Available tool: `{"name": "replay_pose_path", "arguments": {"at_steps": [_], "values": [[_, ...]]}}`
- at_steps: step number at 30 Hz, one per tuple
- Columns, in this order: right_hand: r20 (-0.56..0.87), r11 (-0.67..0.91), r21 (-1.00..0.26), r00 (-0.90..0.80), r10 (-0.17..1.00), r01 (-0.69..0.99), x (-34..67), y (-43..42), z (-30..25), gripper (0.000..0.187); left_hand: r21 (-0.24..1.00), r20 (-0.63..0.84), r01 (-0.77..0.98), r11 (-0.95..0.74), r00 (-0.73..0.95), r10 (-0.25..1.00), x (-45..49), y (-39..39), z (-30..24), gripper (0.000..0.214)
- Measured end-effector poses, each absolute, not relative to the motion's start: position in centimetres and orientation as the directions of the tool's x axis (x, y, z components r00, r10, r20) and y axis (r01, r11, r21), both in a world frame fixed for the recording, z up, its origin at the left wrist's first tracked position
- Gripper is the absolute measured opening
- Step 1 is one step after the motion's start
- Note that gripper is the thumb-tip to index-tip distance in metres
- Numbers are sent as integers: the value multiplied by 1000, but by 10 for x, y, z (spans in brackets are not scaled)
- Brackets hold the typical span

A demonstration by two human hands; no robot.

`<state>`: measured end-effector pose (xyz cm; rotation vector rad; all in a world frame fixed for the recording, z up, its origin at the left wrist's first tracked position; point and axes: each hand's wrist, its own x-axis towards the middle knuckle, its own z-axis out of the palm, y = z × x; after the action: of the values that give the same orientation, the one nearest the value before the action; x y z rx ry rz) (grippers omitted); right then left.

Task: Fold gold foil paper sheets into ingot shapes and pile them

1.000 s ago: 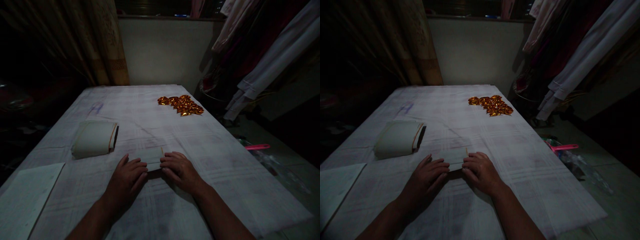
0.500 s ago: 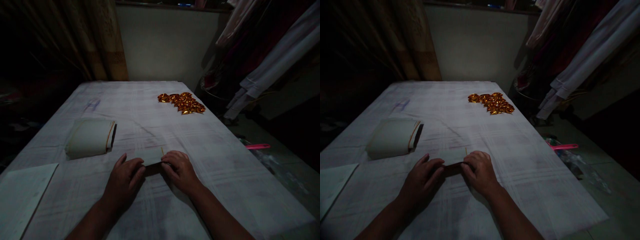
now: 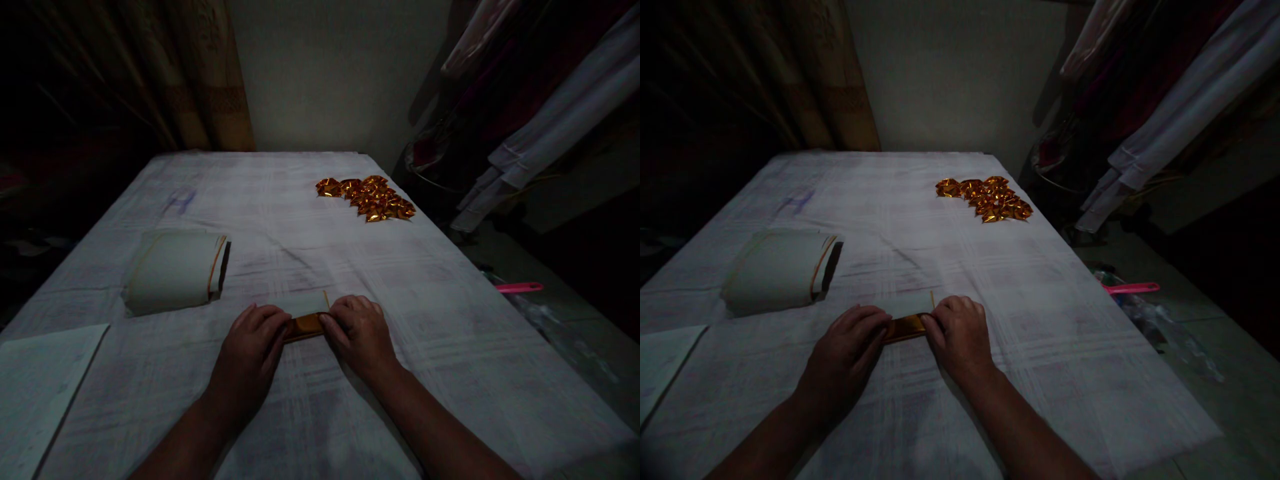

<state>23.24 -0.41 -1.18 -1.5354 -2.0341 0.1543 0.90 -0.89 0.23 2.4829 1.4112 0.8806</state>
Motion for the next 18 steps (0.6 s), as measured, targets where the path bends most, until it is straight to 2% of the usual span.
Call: {"name": "replay_pose_path", "arguments": {"at_steps": [3, 8, 12, 18], "values": [[357, 305, -376, -167, 919, 875, 230, -3, -11, 27, 313, 394, 727, -611, 486, 780, 12, -13, 5, 24], [349, 302, -359, -173, 921, 883, 230, -2, -11, 27, 201, 408, 716, -668, 559, 722, 23, -25, 1, 32], [348, 296, -353, -169, 922, 888, 229, -3, -11, 27, 183, 358, 651, -737, 654, 666, 29, -34, -5, 44], [359, 299, -369, -162, 919, 880, 229, -3, -12, 26, 200, 332, 645, -737, 663, 671, 29, -39, -12, 54]]}}
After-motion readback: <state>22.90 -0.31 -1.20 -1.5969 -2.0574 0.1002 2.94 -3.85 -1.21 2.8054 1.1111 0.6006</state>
